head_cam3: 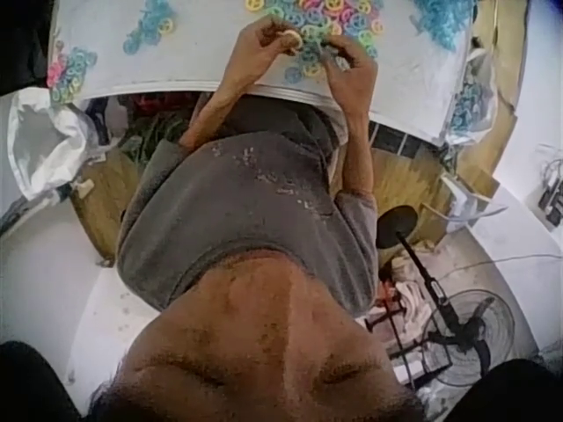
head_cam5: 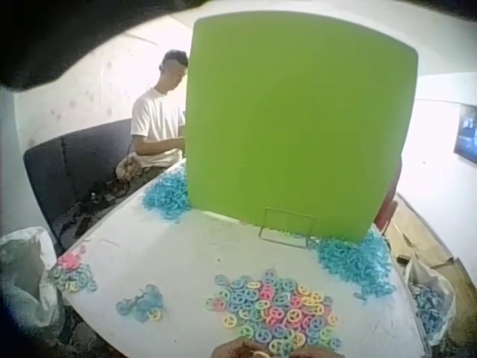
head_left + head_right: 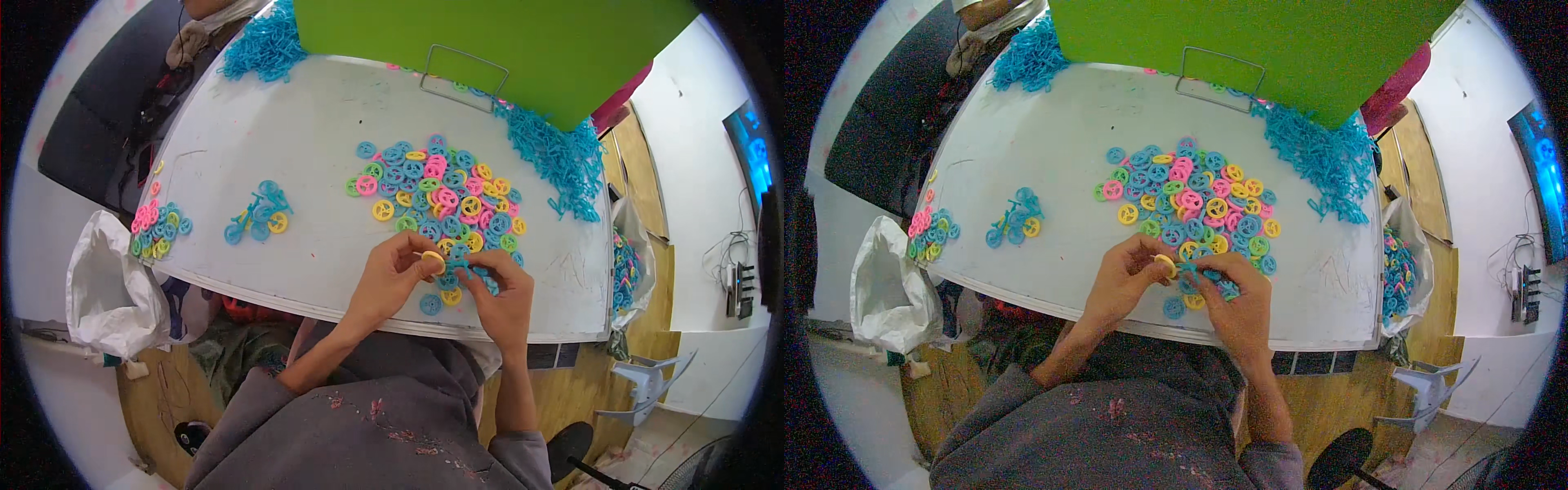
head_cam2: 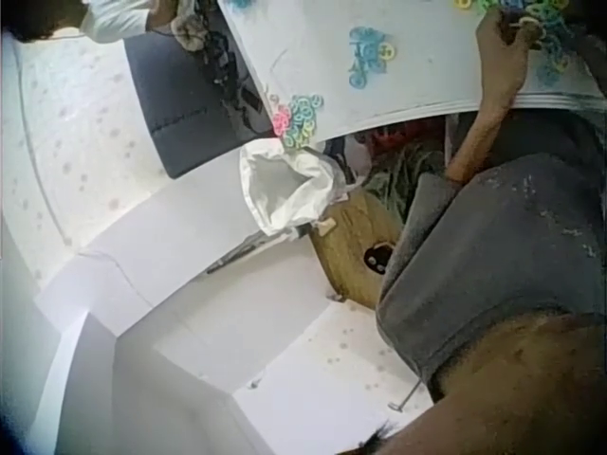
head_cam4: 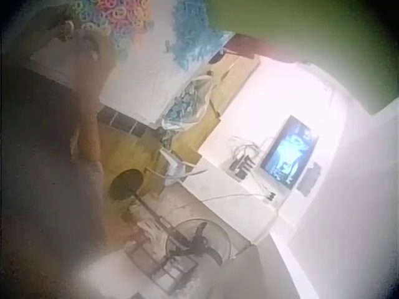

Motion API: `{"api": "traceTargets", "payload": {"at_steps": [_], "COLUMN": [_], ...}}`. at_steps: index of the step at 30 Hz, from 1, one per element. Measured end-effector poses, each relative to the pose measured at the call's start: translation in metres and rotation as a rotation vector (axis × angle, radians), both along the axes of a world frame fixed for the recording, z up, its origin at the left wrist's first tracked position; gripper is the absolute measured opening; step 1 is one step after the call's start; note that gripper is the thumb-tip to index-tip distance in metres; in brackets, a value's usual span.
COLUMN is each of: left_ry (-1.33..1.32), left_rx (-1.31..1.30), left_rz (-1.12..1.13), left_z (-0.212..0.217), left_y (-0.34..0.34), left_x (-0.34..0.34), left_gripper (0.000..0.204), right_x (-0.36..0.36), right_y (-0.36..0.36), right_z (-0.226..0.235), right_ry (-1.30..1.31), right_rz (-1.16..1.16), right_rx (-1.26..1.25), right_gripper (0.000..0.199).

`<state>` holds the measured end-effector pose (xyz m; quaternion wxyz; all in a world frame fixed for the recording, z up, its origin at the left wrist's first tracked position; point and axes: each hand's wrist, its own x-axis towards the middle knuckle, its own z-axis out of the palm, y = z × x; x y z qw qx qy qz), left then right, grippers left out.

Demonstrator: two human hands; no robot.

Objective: Assembling small colorful plastic toy bicycles by snapping wheels onto the frames at a workbench.

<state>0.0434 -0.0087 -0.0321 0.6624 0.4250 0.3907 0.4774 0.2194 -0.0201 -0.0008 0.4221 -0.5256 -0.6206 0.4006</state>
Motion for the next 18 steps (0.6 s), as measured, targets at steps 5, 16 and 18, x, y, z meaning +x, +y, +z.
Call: {"api": "traceTargets", "payload": {"at_steps": [5, 16, 18], "left_ry": [-0.027, 0.181, 0.184], "left_rx": [-0.039, 0.095, 0.135], "left_rz": [0.011, 0.177, 0.212], "left_z": [0.004, -0.001, -0.006], "left_y": [0.000, -0.006, -0.008], "left_x": [0.001, 0.010, 0.013], "left_gripper": [0.011, 0.009, 0.009], "right_x": [-0.011, -0.022, -0.024], "right_y": [-0.003, -0.003, -0.005], "right_z": [-0.006, -0.016, -0.015], "right_ry": [0.157, 0.060, 0.041], "right_rz": [-0.111, -0.120, -0.126], "right_rx": [-0.121, -0.114, -0.139], "right_gripper": [0.015, 0.014, 0.014]}}
